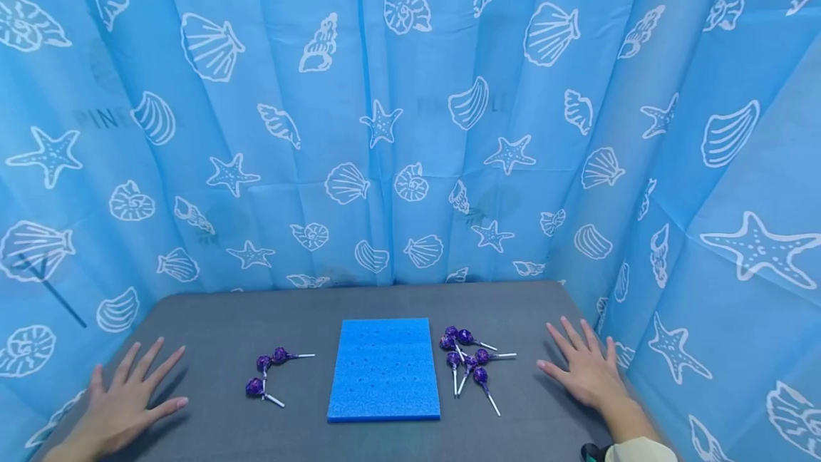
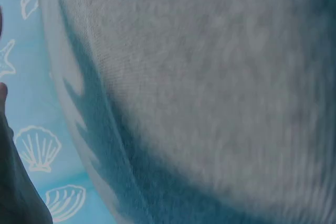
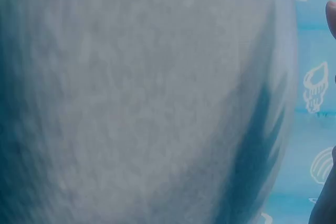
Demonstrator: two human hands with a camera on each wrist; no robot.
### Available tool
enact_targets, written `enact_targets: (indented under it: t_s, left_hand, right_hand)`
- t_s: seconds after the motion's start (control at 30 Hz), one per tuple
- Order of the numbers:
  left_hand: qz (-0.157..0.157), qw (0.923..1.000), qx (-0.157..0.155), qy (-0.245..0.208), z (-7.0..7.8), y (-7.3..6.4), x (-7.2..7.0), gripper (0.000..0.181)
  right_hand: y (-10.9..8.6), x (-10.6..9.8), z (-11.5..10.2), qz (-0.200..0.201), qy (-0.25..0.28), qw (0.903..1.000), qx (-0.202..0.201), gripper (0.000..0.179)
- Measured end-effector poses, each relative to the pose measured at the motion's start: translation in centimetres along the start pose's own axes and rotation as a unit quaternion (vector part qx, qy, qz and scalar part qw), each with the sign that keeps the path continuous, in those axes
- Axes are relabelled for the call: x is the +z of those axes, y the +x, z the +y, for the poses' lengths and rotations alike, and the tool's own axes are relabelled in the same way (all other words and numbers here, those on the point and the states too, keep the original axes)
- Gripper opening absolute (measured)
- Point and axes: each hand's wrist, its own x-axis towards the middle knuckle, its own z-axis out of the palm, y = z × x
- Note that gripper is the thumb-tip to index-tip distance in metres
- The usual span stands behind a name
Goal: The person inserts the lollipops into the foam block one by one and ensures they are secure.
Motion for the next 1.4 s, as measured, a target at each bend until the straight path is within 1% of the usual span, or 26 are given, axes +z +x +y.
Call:
enact_targets:
  t_s: [0.17, 0.33, 0.43, 0.57, 0.77, 0.97, 1.03, 1.13, 1.23, 1.33, 1.4]
  left_hand:
    - [0.023, 0.9995, 0.006, -0.02, 0.8, -0.2, 0.0, 0.095]
    - [0.04, 0.9985, 0.014, -0.036, 1.9, -0.2, -0.3, 0.093]
    - [0.043, 0.9981, 0.016, -0.042, 2.7, -0.3, -0.4, 0.092]
    - [0.051, 0.9965, 0.021, -0.063, 4.0, -0.5, -0.2, 0.092]
    - [0.079, 0.9917, 0.045, -0.091, 5.9, -0.7, 0.0, 0.088]
    - [0.109, 0.9868, 0.07, -0.097, 7.6, -0.9, 0.1, 0.085]
    - [0.114, 0.9853, 0.075, -0.103, 8.2, -0.8, 0.2, 0.084]
    - [0.123, 0.9824, 0.081, -0.115, 9.1, -0.8, 0.2, 0.082]
    - [0.128, 0.9792, 0.087, -0.131, 10.0, -0.8, 0.3, 0.08]
    - [0.123, 0.977, 0.09, -0.149, 11.0, -0.8, 0.3, 0.079]
    - [0.119, 0.9742, 0.089, -0.17, 11.6, -0.7, 0.3, 0.078]
  right_hand:
    - [-0.3, -0.2, -0.9, 0.012, 0.015, 0.9998, 0.004, 0.083]
    - [-0.6, -0.3, -1.7, 0.03, 0.025, 0.9992, 0.005, 0.081]
    - [-0.9, -0.4, -2.2, 0.047, 0.03, 0.9984, 0.002, 0.08]
    - [-1.4, -0.4, -3.0, 0.07, 0.039, 0.9968, 0.0, 0.08]
    - [-1.8, -0.6, -4.6, 0.111, 0.076, 0.9908, -0.016, 0.076]
    - [-2.3, -0.4, -6.4, 0.119, 0.094, 0.9883, -0.013, 0.079]
    - [-2.4, -0.4, -7.0, 0.127, 0.106, 0.986, -0.018, 0.079]
    - [-2.5, -0.4, -7.9, 0.144, 0.129, 0.9805, -0.034, 0.078]
    - [-2.4, -0.3, -8.6, 0.154, 0.146, 0.9759, -0.05, 0.077]
    - [-2.4, -0.2, -9.3, 0.146, 0.158, 0.9752, -0.052, 0.078]
    - [-2.4, -0.1, -9.7, 0.138, 0.164, 0.9754, -0.05, 0.078]
